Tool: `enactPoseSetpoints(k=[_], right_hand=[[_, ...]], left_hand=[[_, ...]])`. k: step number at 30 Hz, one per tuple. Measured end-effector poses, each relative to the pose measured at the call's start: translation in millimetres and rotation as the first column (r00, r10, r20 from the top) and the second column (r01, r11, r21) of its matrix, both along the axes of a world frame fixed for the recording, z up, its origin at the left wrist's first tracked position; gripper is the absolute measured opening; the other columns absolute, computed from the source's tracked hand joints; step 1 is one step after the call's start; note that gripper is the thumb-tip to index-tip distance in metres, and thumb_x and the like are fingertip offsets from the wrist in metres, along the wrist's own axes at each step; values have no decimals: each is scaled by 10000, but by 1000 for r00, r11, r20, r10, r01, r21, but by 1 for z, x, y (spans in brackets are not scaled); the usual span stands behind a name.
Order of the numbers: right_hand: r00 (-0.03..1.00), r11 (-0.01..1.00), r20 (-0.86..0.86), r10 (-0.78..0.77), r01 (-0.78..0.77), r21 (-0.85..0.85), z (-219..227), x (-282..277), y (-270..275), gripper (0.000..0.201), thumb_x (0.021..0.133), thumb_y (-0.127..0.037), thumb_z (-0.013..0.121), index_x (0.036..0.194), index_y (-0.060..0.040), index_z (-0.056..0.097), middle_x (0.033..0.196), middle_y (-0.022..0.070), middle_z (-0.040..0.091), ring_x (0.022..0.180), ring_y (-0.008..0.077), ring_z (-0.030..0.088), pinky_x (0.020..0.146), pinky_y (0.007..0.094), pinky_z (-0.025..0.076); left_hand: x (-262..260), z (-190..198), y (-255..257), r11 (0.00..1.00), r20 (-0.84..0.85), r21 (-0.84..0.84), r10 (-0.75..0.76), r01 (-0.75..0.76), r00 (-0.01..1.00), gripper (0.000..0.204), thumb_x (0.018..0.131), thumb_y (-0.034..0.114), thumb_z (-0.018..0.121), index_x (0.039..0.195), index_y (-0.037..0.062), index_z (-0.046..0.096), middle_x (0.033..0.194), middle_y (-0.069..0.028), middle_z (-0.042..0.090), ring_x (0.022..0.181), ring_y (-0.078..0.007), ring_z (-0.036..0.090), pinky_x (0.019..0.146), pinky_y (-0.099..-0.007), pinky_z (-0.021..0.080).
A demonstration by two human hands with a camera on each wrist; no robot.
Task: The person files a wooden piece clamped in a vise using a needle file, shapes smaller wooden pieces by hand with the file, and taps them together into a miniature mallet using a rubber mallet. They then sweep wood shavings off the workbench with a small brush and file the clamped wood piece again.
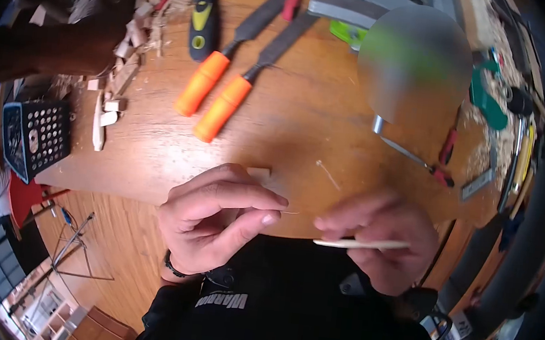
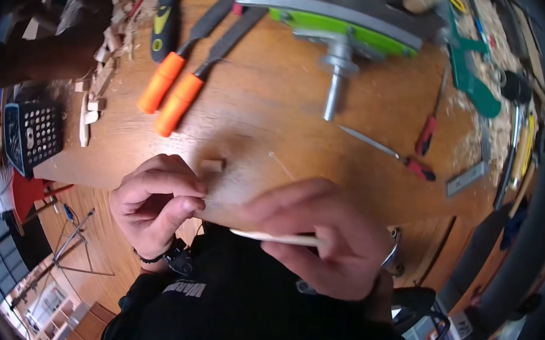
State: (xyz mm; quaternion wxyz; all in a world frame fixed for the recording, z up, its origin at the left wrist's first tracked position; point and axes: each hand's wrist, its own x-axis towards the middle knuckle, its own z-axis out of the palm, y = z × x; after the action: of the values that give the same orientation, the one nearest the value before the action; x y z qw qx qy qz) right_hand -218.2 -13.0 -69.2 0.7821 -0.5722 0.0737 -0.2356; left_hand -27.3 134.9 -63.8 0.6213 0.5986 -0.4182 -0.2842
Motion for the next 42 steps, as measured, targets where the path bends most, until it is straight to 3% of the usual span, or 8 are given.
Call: enactPoseSetpoints(k=[3, 5, 10, 12, 14, 21, 32, 42], right_hand=[[994, 987, 85, -75, 62, 145, -6, 7, 13, 275, 876, 133, 653, 1125, 48, 575, 1169, 269, 643, 1118, 304, 669, 953, 399, 535], [989, 984, 111, -95, 77, 162, -10, 7, 13, 254, 902, 109, 642, 1136, 44, 568, 1198, 273, 631, 1146, 299, 656, 963, 395, 533], [986, 971, 89, -139, 118, 210, -12, 4, 10, 229, 916, 104, 631, 1124, 45, 557, 1184, 268, 631, 1132, 287, 659, 975, 399, 537], [975, 982, 186, -121, 91, 163, -19, 4, 7, 227, 928, 105, 614, 1134, 50, 537, 1158, 268, 633, 1095, 278, 671, 939, 377, 555], [972, 978, 199, -127, 89, 189, -22, 3, 7, 224, 933, 106, 606, 1136, 54, 528, 1146, 273, 634, 1076, 276, 676, 917, 366, 565], [962, 962, 225, -158, 99, 256, -27, -2, 4, 234, 935, 119, 586, 1143, 61, 496, 1121, 301, 633, 1041, 283, 689, 865, 351, 587], [957, 973, 247, -153, 101, 208, -32, -3, -1, 272, 917, 124, 607, 1155, 71, 487, 1160, 314, 625, 1047, 277, 691, 905, 355, 581], [949, 972, 268, -168, 114, 206, -32, 0, 0, 252, 938, 112, 598, 1149, 60, 470, 1112, 300, 636, 987, 247, 692, 860, 335, 587]], left_hand=[[-8, 0, -5, 998, -40, 7, -57, 58, 998, 135, 832, -70, 768, 960, -55, 729, 899, -145, 733, 727, -180, 643, 643, -288, 491], [-16, 2, -7, 998, -87, 68, -2, 8, 996, 178, 856, 98, 796, 909, -50, 712, 806, -126, 688, 717, -200, 638, 653, -314, 487], [-25, 2, -14, 999, -72, 50, -15, 19, 997, 168, 857, 94, 796, 916, -41, 715, 815, -128, 698, 726, -193, 638, 668, -317, 487], [-26, 1, -16, 997, -72, 72, -30, 35, 997, 162, 857, 91, 795, 917, -37, 716, 819, -131, 702, 728, -193, 639, 672, -319, 487], [-24, -5, -19, 993, -30, -38, -113, 111, 993, 163, 842, -46, 771, 1001, -34, 738, 886, -125, 749, 714, -167, 645, 637, -274, 480], [-30, -5, -24, 993, -23, -10, -121, 121, 992, 176, 838, -33, 786, 1008, -36, 740, 886, -128, 746, 732, -180, 659, 658, -279, 493], [-38, -12, -29, 993, -38, -118, -36, 31, 999, 172, 820, -33, 804, 977, -44, 735, 839, -130, 715, 713, -195, 657, 641, -293, 487], [-36, -15, -32, 982, 0, -166, -94, 93, 996, 200, 809, -16, 823, 986, -53, 737, 855, -119, 718, 708, -185, 664, 630, -302, 488]])
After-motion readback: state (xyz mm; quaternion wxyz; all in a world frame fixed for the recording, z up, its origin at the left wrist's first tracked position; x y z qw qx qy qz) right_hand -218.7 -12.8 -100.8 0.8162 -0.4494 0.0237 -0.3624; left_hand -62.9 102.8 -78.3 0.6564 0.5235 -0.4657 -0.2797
